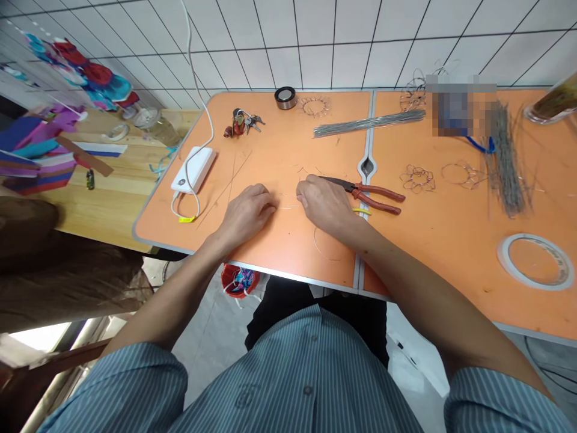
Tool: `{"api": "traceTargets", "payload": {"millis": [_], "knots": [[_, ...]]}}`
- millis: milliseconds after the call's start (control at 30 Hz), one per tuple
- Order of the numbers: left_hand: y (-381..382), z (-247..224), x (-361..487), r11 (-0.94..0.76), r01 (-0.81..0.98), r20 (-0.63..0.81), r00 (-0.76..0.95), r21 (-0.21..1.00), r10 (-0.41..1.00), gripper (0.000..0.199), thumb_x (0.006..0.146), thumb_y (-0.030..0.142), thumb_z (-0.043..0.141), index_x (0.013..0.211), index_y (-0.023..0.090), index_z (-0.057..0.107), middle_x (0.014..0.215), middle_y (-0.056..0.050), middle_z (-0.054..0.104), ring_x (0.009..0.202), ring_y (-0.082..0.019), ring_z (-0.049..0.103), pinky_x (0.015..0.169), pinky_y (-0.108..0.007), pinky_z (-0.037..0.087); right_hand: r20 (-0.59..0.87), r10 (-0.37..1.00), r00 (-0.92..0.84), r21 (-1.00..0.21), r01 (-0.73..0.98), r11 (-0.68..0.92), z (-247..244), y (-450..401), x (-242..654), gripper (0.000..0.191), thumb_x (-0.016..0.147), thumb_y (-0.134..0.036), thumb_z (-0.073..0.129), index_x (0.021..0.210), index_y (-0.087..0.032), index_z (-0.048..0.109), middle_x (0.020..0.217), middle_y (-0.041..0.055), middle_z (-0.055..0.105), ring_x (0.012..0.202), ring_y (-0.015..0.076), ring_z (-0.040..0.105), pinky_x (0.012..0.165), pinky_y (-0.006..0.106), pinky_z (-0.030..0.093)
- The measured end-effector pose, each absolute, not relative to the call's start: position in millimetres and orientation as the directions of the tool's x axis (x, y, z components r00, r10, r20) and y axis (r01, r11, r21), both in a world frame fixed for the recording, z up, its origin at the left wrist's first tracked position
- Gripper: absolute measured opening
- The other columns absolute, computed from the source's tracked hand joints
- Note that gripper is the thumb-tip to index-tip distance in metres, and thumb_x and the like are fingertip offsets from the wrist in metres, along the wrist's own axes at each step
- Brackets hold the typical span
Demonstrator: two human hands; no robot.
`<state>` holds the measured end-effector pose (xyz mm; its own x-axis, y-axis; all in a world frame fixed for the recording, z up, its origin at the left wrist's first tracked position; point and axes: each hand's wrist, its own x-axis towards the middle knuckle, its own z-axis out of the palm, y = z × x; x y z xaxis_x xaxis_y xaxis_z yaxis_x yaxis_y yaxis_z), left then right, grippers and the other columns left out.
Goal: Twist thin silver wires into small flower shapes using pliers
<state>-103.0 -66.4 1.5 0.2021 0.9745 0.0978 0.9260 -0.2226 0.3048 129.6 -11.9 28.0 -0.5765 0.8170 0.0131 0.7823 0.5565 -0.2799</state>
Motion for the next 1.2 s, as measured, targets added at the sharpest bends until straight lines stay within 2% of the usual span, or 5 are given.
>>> {"api": "traceTargets", "payload": {"millis": [233,567,800,967,1200], "knots": [[-63.9,-3.6,-108.9,-0.238,0.931,0.098,0.219,0.278,0.971,0.017,0.099,0.01,0.056,0.089,0.024,0.059,0.111,-0.015,0.07,0.106,-0.032,0.063,0.082,-0.046,0.051,-0.005,0.75,-0.662,-0.285,0.72,0.633,17.2,-13.8,126.4,0.028,0.113,-0.02,0.054,0.109,-0.016,0.081,0.117,0.0128,0.075,0.103,0.0245,0.066,0.074,0.036,0.032],[-65.5,7.0,-129.1,-0.183,0.877,0.168,0.119,0.445,0.979,0.011,0.098,0.013,0.061,0.095,0.023,0.065,0.111,-0.01,0.072,0.105,-0.027,0.066,0.092,-0.045,0.055,-0.21,0.671,-0.711,-0.141,0.701,0.699,39.9,-29.8,128.7,0.029,0.112,-0.013,0.048,0.113,-0.011,0.077,0.117,0.0167,0.074,0.093,0.0255,0.066,0.066,0.038,0.027],[-67.7,5.4,-111.4,-0.247,0.902,0.031,0.252,0.354,0.967,0.019,0.1,0.013,0.059,0.084,0.023,0.06,0.108,-0.012,0.068,0.106,-0.031,0.064,0.083,-0.045,0.052,-0.293,0.624,-0.724,-0.081,0.669,0.738,48.9,-38.2,134.6,0.031,0.111,-0.012,0.047,0.108,-0.013,0.078,0.114,0.0159,0.075,0.088,0.0253,0.065,0.065,0.038,0.027],[-57.5,-1.7,-104.4,-0.279,0.913,0.067,0.272,0.298,0.96,0.019,0.103,0.013,0.056,0.087,0.022,0.061,0.111,-0.015,0.069,0.108,-0.032,0.063,0.084,-0.045,0.05,-0.318,0.55,-0.773,-0.165,0.616,0.77,55.5,-37.9,138.0,0.026,0.107,-0.011,0.051,0.095,-0.016,0.074,0.108,0.0117,0.076,0.082,0.0213,0.061,0.065,0.036,0.027],[-36.6,-7.3,-76.4,-0.335,0.898,0.12,0.313,0.287,0.942,0.02,0.106,0.015,0.052,0.096,0.02,0.069,0.114,-0.015,0.072,0.11,-0.032,0.064,0.085,-0.046,0.049,-0.07,0.821,-0.566,-0.244,0.808,0.537,51.7,-10.1,155.4,0.019,0.106,-0.016,0.057,0.094,-0.018,0.072,0.106,0.0119,0.074,0.087,0.0228,0.063,0.072,0.036,0.031]]}}
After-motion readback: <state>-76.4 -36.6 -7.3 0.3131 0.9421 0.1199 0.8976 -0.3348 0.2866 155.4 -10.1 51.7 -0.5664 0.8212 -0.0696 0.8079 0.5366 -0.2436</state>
